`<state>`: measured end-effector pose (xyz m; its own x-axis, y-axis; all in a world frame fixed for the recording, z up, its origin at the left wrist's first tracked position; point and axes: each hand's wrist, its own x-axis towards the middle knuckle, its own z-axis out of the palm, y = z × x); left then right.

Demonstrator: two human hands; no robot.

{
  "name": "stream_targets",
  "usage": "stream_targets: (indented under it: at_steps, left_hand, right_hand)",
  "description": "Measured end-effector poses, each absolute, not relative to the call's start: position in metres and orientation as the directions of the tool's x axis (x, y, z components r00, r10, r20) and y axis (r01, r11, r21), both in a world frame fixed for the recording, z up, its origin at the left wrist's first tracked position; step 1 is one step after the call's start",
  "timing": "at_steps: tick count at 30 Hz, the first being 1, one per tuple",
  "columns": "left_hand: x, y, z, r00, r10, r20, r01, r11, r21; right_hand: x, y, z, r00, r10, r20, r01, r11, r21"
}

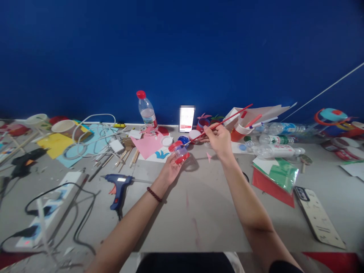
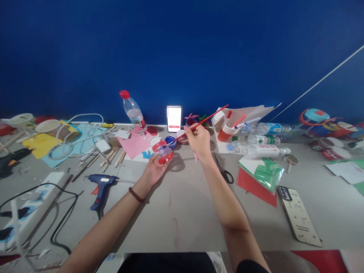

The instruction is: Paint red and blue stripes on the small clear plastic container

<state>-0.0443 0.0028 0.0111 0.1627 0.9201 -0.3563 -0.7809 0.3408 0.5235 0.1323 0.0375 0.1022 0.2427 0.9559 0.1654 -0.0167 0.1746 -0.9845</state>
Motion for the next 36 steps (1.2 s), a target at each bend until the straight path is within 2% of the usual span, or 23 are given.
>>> stream_targets:
  at_steps: [10,18,22,36]
  left_hand:
    - [-0.047,0.003,0.008,0.19,0.914,-0.36,-0.774,0.365,0.518]
    - [-0.045,0.005,-0.001,0.173,0.921,-0.348,-0.759,0.35,0.55]
    - [-0.044,0.004,-0.002,0.214,0.935,-0.282,-0.737,0.344,0.582]
    - [-0.042,0.005,-0.001,0.19,0.923,-0.335,-0.74,0.359,0.569]
  right_hand:
    - [0.133,0.032,0.103,0.285,0.91,0.302,0.17,0.262,-0.95]
    - [0.117,0.01,0.117,0.194,0.83,0.523,0.402,0.419,-0.814]
    - [0.114,0.003,0.123,0.183,0.786,0.591,0.477,0.454,-0.752]
    - [0.105,-0.006,0.125,0.132,0.828,0.545,0.401,0.458,-0.794]
